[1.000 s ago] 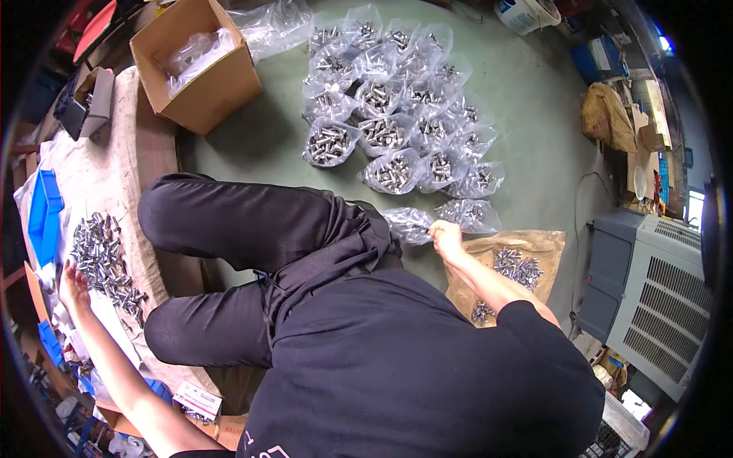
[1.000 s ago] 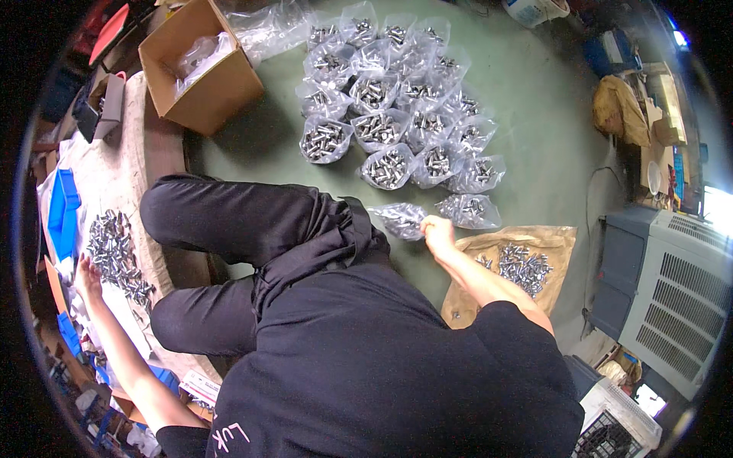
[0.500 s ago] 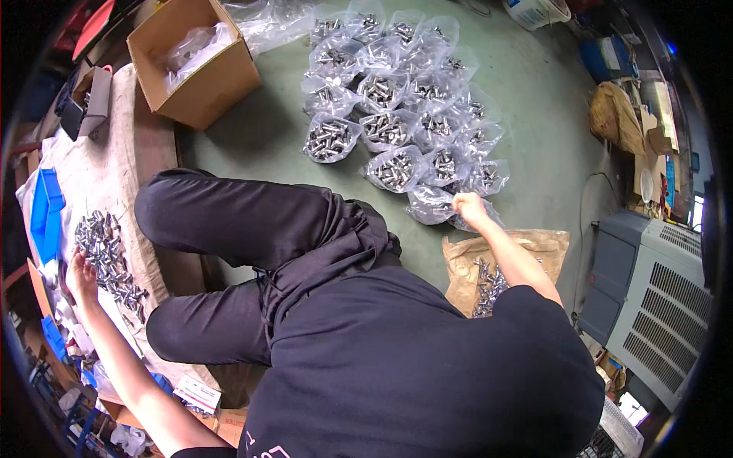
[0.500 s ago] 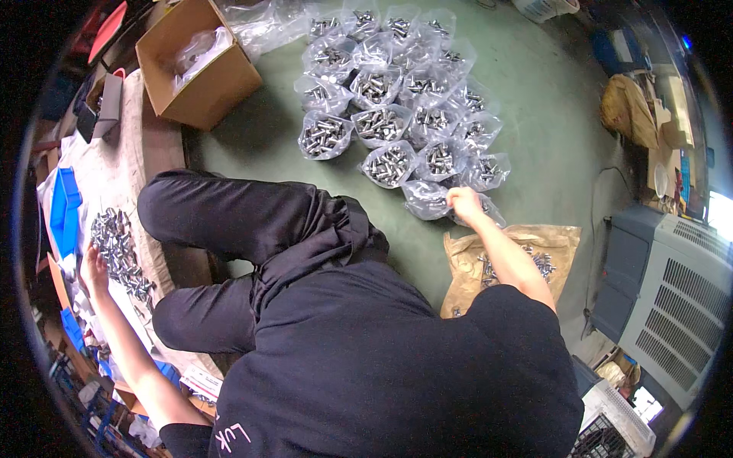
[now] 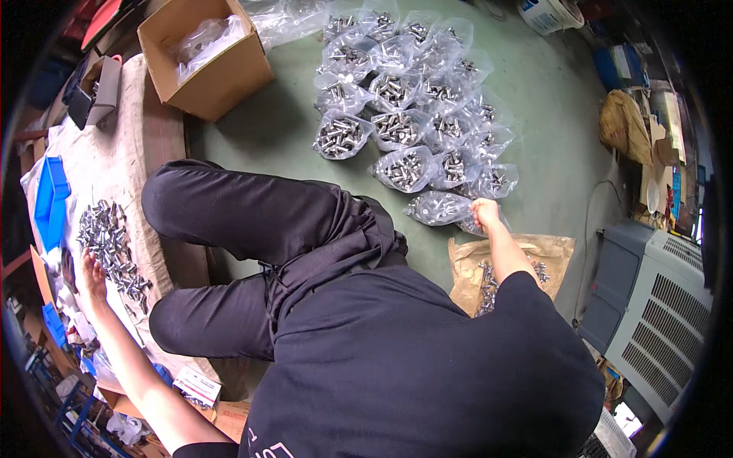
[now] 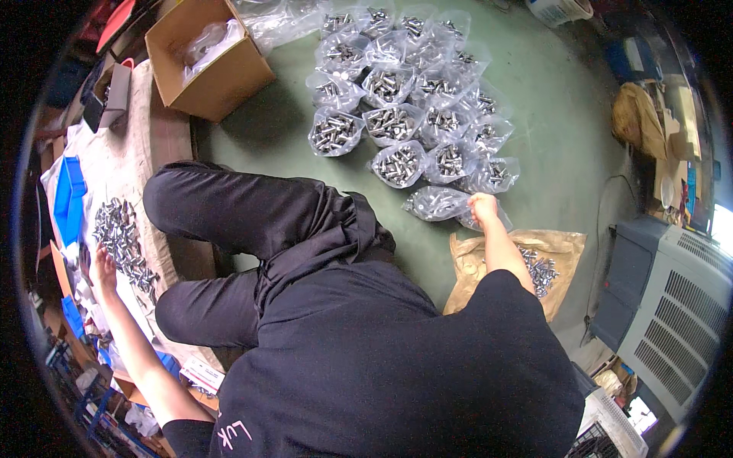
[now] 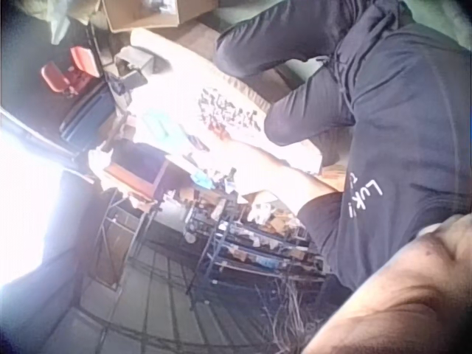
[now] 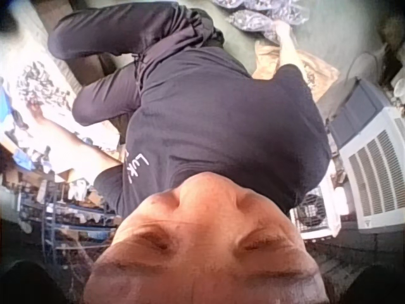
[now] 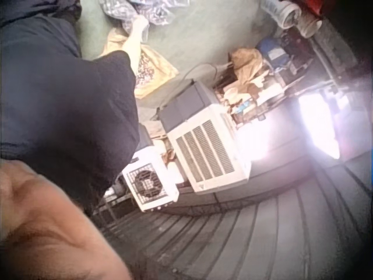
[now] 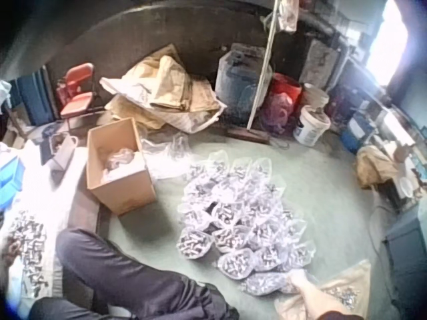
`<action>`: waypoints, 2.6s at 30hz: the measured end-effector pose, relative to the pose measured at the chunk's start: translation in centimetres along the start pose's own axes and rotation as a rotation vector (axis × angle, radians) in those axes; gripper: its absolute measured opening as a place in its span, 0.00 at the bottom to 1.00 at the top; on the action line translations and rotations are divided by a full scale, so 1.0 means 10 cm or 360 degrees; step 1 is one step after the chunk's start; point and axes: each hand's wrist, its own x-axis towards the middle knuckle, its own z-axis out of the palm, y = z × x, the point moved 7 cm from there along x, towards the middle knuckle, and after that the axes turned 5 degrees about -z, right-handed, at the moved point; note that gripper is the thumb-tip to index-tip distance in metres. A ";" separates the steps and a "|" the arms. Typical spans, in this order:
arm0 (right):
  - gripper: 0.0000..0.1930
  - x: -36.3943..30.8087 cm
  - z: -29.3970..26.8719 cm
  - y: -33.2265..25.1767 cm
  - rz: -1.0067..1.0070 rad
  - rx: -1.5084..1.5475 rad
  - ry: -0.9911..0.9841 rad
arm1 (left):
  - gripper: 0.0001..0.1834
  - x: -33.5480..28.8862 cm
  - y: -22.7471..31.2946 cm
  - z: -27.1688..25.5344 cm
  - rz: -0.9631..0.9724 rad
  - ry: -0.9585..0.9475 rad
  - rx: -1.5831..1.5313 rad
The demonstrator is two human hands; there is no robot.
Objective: Manually assembling small metal bolt components by placing rings or washers onto them and sorting them into bags.
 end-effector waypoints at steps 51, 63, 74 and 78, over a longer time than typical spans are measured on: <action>0.07 -5.26 5.59 -4.26 -0.3905 -0.1690 -0.2044 | 0.13 -1.62 -1.06 -0.34 0.0431 0.0863 0.0560; 0.07 -5.35 5.68 -4.17 -0.3641 -0.2114 -0.1918 | 0.32 0.77 0.33 -0.11 0.0370 0.0903 0.1391; 0.08 -5.36 5.35 -4.89 -0.3659 -0.1507 -0.1847 | 0.14 0.43 0.26 0.17 0.0882 0.1002 0.1644; 0.12 -4.79 4.96 -5.92 -0.2825 -0.0990 -0.2144 | 0.16 0.02 0.11 0.14 0.1079 0.1009 0.1547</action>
